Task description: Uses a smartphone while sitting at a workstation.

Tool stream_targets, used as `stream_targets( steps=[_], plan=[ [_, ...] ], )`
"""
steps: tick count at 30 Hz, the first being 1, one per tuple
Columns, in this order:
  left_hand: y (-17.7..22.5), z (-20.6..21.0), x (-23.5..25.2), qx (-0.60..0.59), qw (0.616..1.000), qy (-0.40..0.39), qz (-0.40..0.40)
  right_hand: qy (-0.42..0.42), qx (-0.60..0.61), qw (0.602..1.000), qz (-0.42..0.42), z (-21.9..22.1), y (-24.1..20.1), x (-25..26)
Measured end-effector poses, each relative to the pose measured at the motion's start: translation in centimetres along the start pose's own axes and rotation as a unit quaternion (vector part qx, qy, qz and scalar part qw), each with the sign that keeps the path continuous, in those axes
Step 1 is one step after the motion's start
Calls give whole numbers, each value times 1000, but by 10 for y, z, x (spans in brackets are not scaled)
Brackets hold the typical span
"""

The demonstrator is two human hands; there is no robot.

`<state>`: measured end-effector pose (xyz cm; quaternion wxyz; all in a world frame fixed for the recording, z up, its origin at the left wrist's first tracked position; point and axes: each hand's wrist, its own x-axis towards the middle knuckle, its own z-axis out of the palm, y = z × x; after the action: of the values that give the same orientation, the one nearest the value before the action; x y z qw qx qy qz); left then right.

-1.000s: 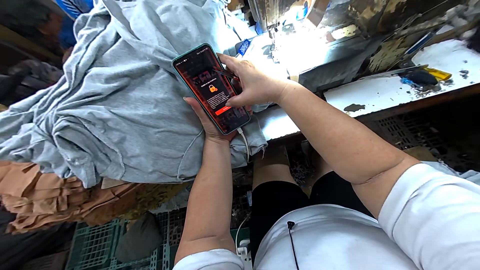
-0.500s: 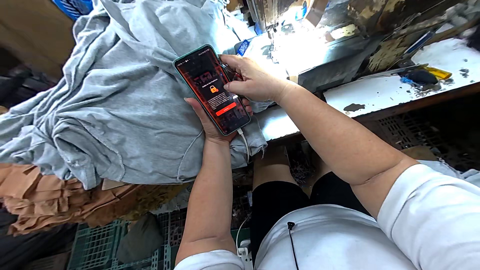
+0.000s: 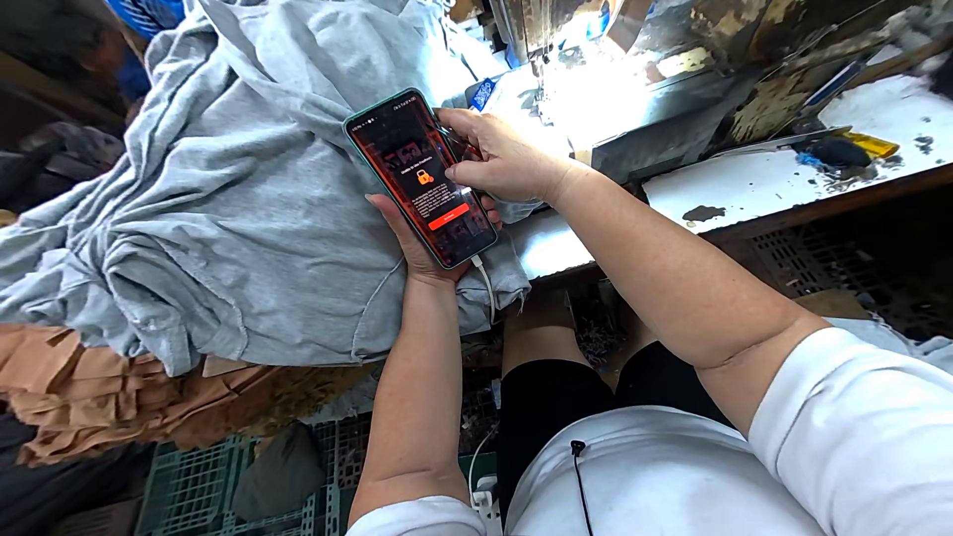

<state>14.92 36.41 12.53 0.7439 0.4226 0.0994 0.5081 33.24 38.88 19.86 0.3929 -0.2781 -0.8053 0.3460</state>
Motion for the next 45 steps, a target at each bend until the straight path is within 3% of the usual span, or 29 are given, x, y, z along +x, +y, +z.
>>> stream_targets(
  steps=[9,14,18,24,29,31,33,37,39,45],
  plan=[
    [0,0,1,5,1000,-5,2,0,12,1000,7,0,1,0],
    [-1,-2,0,16,1000,3,6,14,-20,995,-100,4,62,13],
    [0,0,0,17,1000,18,10,13,-2,1000,-17,2,8,2],
    [0,0,1,3,1000,8,-7,41,-21,999,-24,4,5,2],
    [-1,-2,2,0,1000,-5,-23,182,3,983,-11,11,-3,-7],
    [0,-1,2,4,1000,-11,-16,254,-44,964,-59,16,-4,-24],
    [0,2,0,1,1000,-19,-5,261,-137,951,-96,23,-12,-54],
    [-2,-2,-3,18,1000,-12,19,203,-297,933,-21,61,-15,-102],
    [-2,-2,0,8,1000,-8,-5,201,-355,913,-6,75,-10,-110],
    [0,5,-2,-7,999,-26,25,210,-447,869,-37,84,-6,-103]
  ],
)
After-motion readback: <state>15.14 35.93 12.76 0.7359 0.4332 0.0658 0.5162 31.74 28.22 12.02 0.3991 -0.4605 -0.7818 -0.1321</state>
